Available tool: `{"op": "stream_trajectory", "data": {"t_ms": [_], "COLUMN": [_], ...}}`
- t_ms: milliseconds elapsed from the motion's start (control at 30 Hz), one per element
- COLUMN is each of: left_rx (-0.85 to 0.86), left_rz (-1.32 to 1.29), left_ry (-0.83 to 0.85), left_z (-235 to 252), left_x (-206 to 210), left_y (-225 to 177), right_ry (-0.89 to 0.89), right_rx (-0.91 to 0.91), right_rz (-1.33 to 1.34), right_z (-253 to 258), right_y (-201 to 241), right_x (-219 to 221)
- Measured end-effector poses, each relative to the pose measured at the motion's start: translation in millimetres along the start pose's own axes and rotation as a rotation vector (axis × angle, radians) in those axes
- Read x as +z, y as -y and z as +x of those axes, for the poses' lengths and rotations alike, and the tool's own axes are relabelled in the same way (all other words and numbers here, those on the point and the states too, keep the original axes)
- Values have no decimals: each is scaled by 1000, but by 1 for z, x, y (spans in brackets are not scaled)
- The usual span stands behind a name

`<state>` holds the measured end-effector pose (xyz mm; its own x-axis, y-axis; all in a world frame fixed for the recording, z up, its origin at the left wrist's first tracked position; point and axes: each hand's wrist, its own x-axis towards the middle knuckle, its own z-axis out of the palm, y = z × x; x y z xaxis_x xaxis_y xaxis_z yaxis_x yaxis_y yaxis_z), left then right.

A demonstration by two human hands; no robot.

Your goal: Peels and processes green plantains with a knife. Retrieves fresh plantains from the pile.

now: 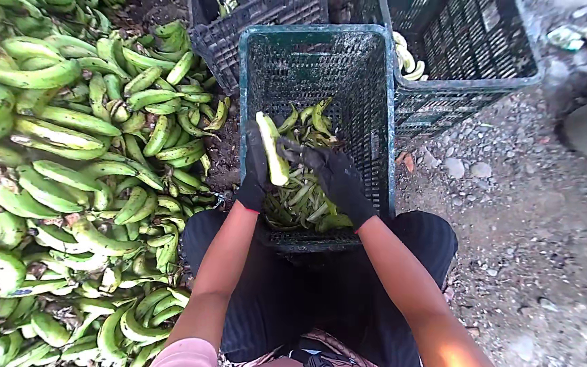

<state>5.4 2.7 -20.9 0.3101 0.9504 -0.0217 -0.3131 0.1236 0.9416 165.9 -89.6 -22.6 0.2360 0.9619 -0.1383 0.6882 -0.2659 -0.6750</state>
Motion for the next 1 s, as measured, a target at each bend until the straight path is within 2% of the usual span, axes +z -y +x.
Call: {"op": "stream_trajectory", "data": {"t_ms": [100, 233, 400, 433, 500, 633, 733, 800, 933, 967, 1000], "left_rx": [88, 111, -223, -261, -209, 104, 149, 81, -158, -190, -178], "left_rz": [-44, 5, 203, 220, 207, 153, 359, 448, 532, 582, 589], "left_ry": [-153, -118, 189, 187, 100, -323, -556, -448, 150, 228, 211], "left_z": [9, 6, -26, -30, -25, -1, 7, 0, -20, -28, -30], "left_x": [-4, -5, 14, 19, 19, 4, -1, -3, 2, 6, 10], "left_y": [-4, -5, 18, 17, 15, 5, -11, -10, 11, 8, 8], "right_ry": [22, -71, -131, -138, -131, -61, -79, -107, -112, -118, -142], "right_rx": [-59, -52, 199, 218, 203, 61, -13, -1, 156, 174, 166], "right_rz": [-107, -153, -89, -70, -38, -114, -182, -183, -94, -51, -7], "right_z": [-13, -10, 20, 22, 20, -6, -13, -4, 19, 21, 21], "right_y": [10, 12, -3, -6, -7, 6, 15, 14, 1, -4, -9], "right_x": [12, 14, -4, -9, -12, 8, 20, 21, 3, -1, -3]}}
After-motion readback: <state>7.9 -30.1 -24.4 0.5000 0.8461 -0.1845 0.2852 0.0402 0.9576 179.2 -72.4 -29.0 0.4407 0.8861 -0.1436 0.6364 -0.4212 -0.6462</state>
